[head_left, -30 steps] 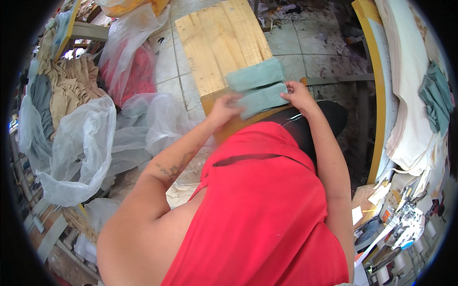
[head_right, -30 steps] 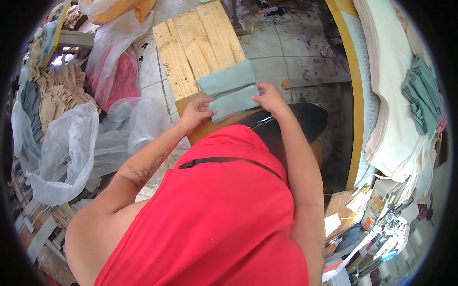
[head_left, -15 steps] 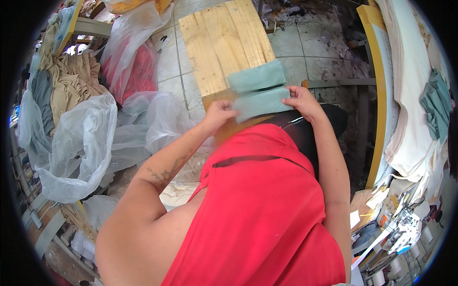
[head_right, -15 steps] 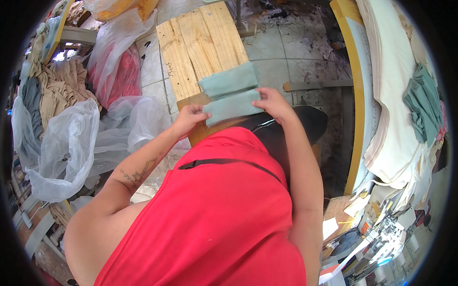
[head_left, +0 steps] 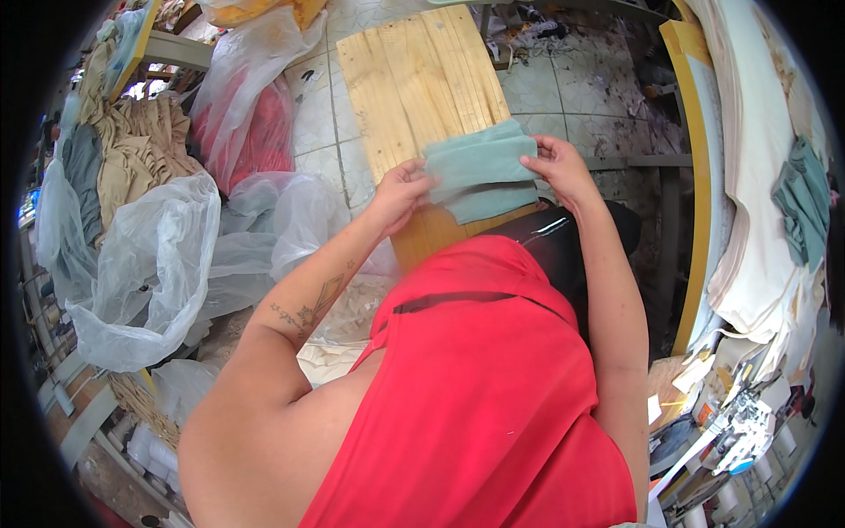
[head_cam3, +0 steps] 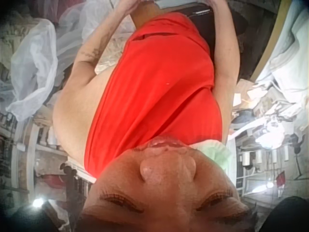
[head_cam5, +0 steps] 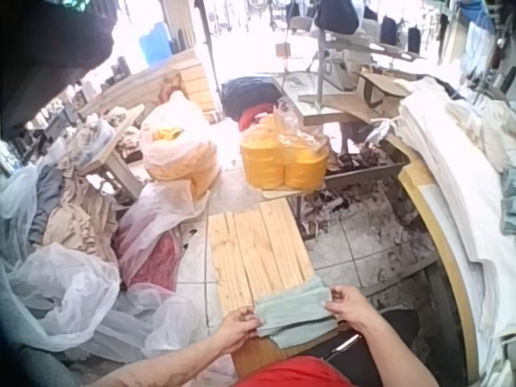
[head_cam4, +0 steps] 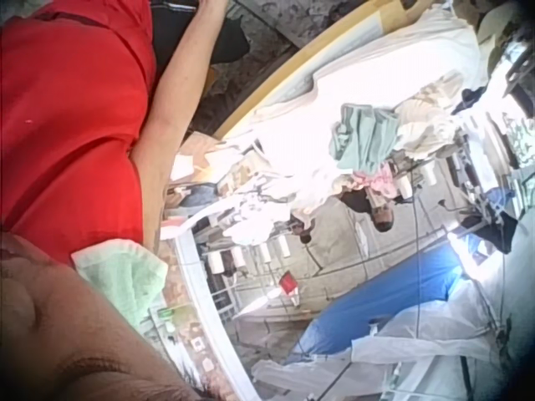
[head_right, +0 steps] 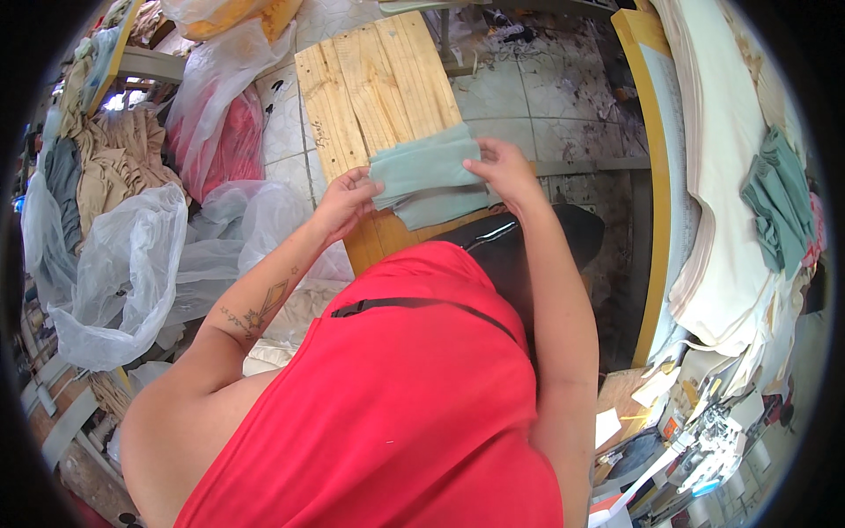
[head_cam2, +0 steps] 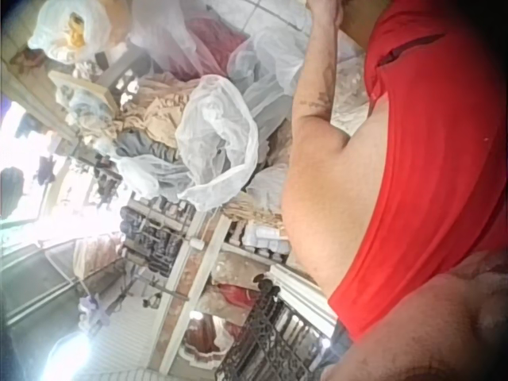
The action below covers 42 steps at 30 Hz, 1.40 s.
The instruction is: The person sorts through a stack of fabric pieces on a work table, selects individual pieces, and folds them onto a wooden board before securing the stack with a yellow strap.
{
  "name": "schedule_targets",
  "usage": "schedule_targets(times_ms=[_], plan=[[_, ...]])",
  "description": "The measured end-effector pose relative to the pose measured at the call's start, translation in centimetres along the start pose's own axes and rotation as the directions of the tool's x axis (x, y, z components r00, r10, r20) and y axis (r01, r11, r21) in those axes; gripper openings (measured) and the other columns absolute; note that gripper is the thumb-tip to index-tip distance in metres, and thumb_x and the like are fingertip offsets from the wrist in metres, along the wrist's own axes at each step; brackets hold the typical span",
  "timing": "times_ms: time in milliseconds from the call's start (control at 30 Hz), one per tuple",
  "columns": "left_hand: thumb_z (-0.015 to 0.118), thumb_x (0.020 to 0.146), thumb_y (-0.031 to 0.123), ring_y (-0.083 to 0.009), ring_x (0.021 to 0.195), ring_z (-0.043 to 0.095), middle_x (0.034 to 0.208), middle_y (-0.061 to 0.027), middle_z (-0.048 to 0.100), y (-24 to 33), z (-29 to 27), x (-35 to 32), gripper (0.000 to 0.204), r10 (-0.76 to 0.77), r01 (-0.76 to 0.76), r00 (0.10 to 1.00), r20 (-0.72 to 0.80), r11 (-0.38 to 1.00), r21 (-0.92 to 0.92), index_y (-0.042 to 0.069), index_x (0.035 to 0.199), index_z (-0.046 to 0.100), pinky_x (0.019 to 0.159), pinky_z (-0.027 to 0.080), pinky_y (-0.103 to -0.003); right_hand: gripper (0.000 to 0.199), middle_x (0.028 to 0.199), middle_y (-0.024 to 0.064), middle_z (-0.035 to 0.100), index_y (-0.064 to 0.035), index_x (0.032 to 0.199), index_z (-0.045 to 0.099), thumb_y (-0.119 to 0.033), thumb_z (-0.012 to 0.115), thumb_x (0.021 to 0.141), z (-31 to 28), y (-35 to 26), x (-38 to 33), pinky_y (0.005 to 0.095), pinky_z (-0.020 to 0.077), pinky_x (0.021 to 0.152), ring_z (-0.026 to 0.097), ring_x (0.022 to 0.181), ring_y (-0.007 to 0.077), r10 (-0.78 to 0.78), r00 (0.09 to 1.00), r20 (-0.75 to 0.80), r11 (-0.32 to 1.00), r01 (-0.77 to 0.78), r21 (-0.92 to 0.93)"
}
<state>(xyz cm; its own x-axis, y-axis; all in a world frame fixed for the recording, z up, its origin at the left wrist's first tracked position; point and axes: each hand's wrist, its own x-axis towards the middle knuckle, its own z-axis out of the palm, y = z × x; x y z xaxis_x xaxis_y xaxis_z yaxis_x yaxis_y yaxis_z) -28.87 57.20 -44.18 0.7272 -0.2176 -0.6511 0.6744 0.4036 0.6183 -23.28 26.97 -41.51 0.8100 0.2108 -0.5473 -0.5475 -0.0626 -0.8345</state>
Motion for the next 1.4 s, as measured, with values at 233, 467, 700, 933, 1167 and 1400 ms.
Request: schedule_targets(times_ms=[233,467,700,933,1167,1400], plan=[[0.07,0.088,-0.002,-0.0097,0.081,0.06,0.093,-0.0015,0.064,0.6,-0.1,0.0,0.047,0.004,-0.006,0.999,0.046,0.999,0.045,-0.002,0.13,0.05,0.068,0.045,-0.023,0.049,0.121,0.0155,0.066,0.0086,0.133,0.054,0.006,0.069,0.086,-0.5,1.0,-0.2,0.0306,0.0516,0.094,0.066,0.109,0.0199,-0.013,1.0,0.028,0.997,0.011,0.076],[0.066,0.086,-0.006,-0.0154,0.106,0.065,0.102,-0.0034,0.067,1.7,0.5,-0.8,0.034,0.148,-0.17,0.982,0.118,0.964,0.203,0.003,0.117,0.058,0.09,0.051,-0.029,0.048,0.118,0.0092,0.066,0.0056,0.129,0.058,0.013,0.067,0.082,-0.1,-1.3,-2.7,0.0267,0.0512,0.094,0.065,0.106,0.0147,-0.011,1.0,0.021,0.996,0.009,0.086],[0.053,0.063,-0.018,-0.0322,0.118,0.063,0.112,-0.0105,0.07,8.7,5.5,-3.7,0.04,0.616,-0.863,0.459,0.64,0.139,0.486,0.004,0.095,0.065,0.1,0.05,-0.039,0.037,0.104,0.0163,0.056,-0.0046,0.1,0.059,0.01,0.066,0.066,1.5,-4.6,-9.2,0.038,0.0498,0.081,0.058,0.099,0.037,-0.673,0.738,0.046,0.555,0.545,-0.628],[0.054,0.061,-0.019,-0.0372,0.12,0.062,0.113,-0.0122,0.07,10.1,7.0,-4.2,0.041,0.576,-0.91,0.315,0.754,-0.043,0.412,0.005,0.092,0.064,0.097,0.052,-0.043,0.039,0.1,0.0138,0.055,-0.0072,0.087,0.049,0.009,0.075,0.062,1.8,-4.1,-11.0,0.0417,0.0495,0.078,0.058,0.093,0.0356,-0.902,0.417,0.114,0.197,0.631,-0.75],[0.06,0.084,-0.013,-0.0269,0.116,0.063,0.12,-0.0127,0.066,11.6,9.3,-2.2,0.034,0.593,-0.836,0.549,0.589,0.379,0.398,0.0,0.115,0.06,0.102,0.048,-0.039,0.047,0.094,0.0122,0.055,-0.0026,0.111,0.066,0.008,0.061,0.065,1.2,-7.3,-10.7,0.0314,0.0473,0.082,0.058,0.092,0.028,-0.738,0.658,-0.149,0.587,0.519,-0.621],[0.067,0.094,0.006,-0.0167,0.1,0.066,0.11,-0.0094,0.067,15.8,14.5,-1.2,0.032,0.566,-0.695,0.696,0.441,0.685,0.217,-0.006,0.122,0.058,0.092,0.052,-0.032,0.031,0.107,0.0025,0.065,0.0002,0.114,0.066,0.006,0.07,0.084,-0.5,-11.2,-10.3,0.0273,0.0472,0.088,0.059,0.096,0.012,-0.592,0.757,-0.279,0.778,0.626,0.05]])
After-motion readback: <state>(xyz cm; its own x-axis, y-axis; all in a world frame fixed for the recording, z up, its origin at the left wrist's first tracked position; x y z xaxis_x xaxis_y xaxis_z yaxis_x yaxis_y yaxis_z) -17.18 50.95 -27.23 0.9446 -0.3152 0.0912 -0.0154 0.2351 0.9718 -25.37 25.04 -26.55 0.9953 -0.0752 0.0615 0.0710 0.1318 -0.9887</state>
